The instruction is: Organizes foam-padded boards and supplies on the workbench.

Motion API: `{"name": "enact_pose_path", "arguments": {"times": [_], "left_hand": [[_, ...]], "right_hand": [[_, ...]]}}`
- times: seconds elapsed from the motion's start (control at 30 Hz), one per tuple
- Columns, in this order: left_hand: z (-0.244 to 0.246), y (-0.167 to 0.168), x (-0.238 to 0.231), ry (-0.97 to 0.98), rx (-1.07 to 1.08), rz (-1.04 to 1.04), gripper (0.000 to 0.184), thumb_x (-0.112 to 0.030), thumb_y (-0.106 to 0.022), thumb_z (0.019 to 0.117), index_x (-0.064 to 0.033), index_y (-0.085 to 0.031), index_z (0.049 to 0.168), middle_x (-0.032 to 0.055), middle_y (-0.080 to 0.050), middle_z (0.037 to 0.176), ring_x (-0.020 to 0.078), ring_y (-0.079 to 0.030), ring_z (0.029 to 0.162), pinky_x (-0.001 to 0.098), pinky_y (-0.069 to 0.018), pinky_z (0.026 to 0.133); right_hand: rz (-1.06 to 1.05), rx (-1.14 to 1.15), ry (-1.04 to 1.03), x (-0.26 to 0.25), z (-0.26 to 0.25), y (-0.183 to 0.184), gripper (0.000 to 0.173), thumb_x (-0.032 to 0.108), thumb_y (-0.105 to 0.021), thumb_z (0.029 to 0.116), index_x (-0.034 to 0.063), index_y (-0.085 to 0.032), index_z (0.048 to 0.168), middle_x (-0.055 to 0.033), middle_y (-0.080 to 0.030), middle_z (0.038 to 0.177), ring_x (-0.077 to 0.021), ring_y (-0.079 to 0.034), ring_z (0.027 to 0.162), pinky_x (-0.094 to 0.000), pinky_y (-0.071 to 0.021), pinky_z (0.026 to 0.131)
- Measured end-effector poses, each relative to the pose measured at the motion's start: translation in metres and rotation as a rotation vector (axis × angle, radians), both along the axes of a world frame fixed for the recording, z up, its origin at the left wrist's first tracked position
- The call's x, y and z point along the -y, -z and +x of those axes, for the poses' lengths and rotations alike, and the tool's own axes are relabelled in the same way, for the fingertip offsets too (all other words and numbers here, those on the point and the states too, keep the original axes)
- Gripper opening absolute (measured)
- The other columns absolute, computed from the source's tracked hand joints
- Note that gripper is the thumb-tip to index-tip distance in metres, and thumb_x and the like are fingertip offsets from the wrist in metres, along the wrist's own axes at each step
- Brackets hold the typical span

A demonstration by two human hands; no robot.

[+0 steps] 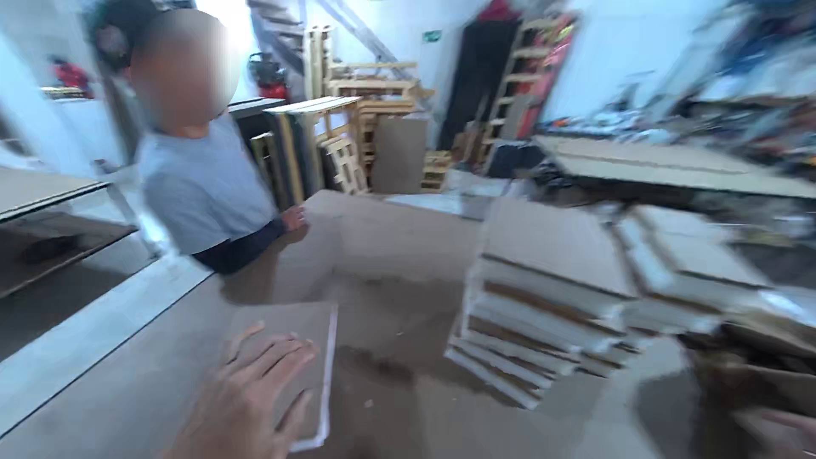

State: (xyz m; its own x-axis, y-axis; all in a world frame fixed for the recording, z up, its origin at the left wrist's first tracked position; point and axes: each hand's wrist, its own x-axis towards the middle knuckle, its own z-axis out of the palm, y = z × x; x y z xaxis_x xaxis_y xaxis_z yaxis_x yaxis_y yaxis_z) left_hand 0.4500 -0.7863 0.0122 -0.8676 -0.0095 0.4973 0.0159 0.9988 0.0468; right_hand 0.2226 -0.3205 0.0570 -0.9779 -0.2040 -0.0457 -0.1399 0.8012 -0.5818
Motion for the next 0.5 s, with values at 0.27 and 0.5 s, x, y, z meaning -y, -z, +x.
{"name": "enact_pose_path", "arguments": {"times": [0.27, 0.5], "left_hand": [[-0.281, -0.067, -0.16, 0.236, 0.214, 0.096, 0.097, -0.043, -0.087, 0.0771, -0.0257, -0.037, 0.159, 0.0022, -0.029, 0.168, 0.0343, -0.021, 0.155, 0.0656, -0.0383, 0.11], [-0.334, -0.062, -0.148, 0.418, 0.242, 0.099, 0.069, -0.035, -0.077, 0.0887, -0.0238, -0.052, 0.152, 0.001, -0.046, 0.159, 0.0298, -0.035, 0.15, 0.0494, -0.0346, 0.119]], "right_hand": [[0.078, -0.507, 0.042, -0.016, -0.027, 0.011, 0.032, 0.031, -0.051, 0.1051, 0.01, -0.068, 0.122, -0.0165, -0.07, 0.083, -0.0382, -0.071, 0.075, -0.0616, -0.0553, 0.063], [0.127, -0.19, -0.022, 0.041, -0.078, -0.019, 0.038, 0.032, -0.046, 0.1084, 0.0062, -0.066, 0.126, -0.0191, -0.072, 0.102, -0.0361, -0.071, 0.095, -0.0582, -0.0559, 0.084]]}}
